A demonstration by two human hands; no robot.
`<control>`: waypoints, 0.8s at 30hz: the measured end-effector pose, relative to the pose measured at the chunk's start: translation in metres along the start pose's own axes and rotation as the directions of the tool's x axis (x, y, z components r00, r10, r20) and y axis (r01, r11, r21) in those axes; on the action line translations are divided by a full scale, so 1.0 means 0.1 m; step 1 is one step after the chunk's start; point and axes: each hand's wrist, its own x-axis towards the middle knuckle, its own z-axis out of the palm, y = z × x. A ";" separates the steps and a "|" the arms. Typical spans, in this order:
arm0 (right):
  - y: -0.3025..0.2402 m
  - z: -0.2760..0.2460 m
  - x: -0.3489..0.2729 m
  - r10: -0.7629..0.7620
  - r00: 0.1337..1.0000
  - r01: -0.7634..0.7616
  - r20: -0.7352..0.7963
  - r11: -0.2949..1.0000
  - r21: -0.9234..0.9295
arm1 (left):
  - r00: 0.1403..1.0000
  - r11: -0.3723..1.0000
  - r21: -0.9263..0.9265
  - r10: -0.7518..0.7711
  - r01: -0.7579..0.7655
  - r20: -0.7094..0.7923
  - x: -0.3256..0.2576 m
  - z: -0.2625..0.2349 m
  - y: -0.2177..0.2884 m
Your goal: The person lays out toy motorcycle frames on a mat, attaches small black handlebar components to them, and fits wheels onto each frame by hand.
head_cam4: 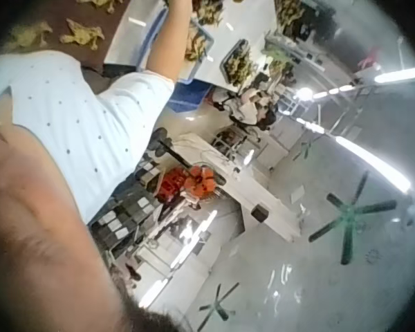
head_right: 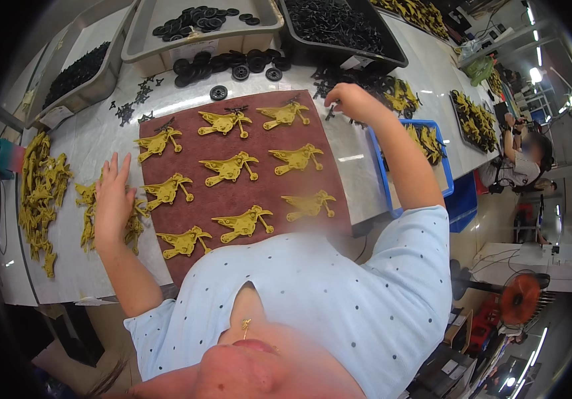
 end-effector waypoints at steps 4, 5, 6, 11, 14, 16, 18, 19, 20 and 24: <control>0.04 0.24 -0.03 -0.098 0.994 0.090 -0.054 0.987 -0.132 | 0.996 0.995 0.050 -0.081 0.083 -0.035 -0.08 -0.09 0.06; 0.06 0.27 -0.03 -0.100 0.993 0.086 -0.069 0.980 -0.181 | 0.996 0.999 0.034 -0.003 0.006 -0.093 -0.11 -0.11 0.12; 0.16 0.31 -0.05 -0.076 0.990 0.054 -0.116 0.982 -0.181 | 0.986 0.997 0.024 0.075 -0.072 -0.151 -0.14 -0.12 0.20; -0.33 0.14 0.03 0.226 0.954 -0.214 -0.195 0.974 0.078 | 0.955 0.889 -0.351 0.291 -0.293 -0.061 -0.47 -0.03 0.58; -0.87 0.24 0.20 0.124 0.957 -0.046 -0.261 0.957 0.287 | 0.915 0.883 -0.284 0.401 -0.374 0.043 -0.54 0.03 0.68; -1.35 0.25 0.28 -0.052 0.970 0.162 -0.239 0.870 0.466 | 0.915 0.907 -0.164 0.400 -0.387 0.054 -0.52 0.14 0.67; -1.74 0.34 0.44 -0.097 0.993 0.119 -0.068 0.805 0.581 | 0.909 0.901 -0.162 0.414 -0.401 0.051 -0.51 0.17 0.65; -1.98 0.36 0.49 -0.133 0.991 0.124 -0.029 0.793 0.597 | 0.904 0.897 -0.157 0.425 -0.413 0.052 -0.51 0.18 0.63; -2.20 0.38 0.55 -0.169 0.986 0.129 0.008 0.780 0.612 | 0.906 0.899 -0.160 0.420 -0.408 0.049 -0.50 0.17 0.62; -2.57 0.72 0.85 -0.301 0.953 0.236 0.034 0.809 0.539 | 0.906 0.897 -0.224 0.411 -0.381 0.106 -0.44 0.12 0.60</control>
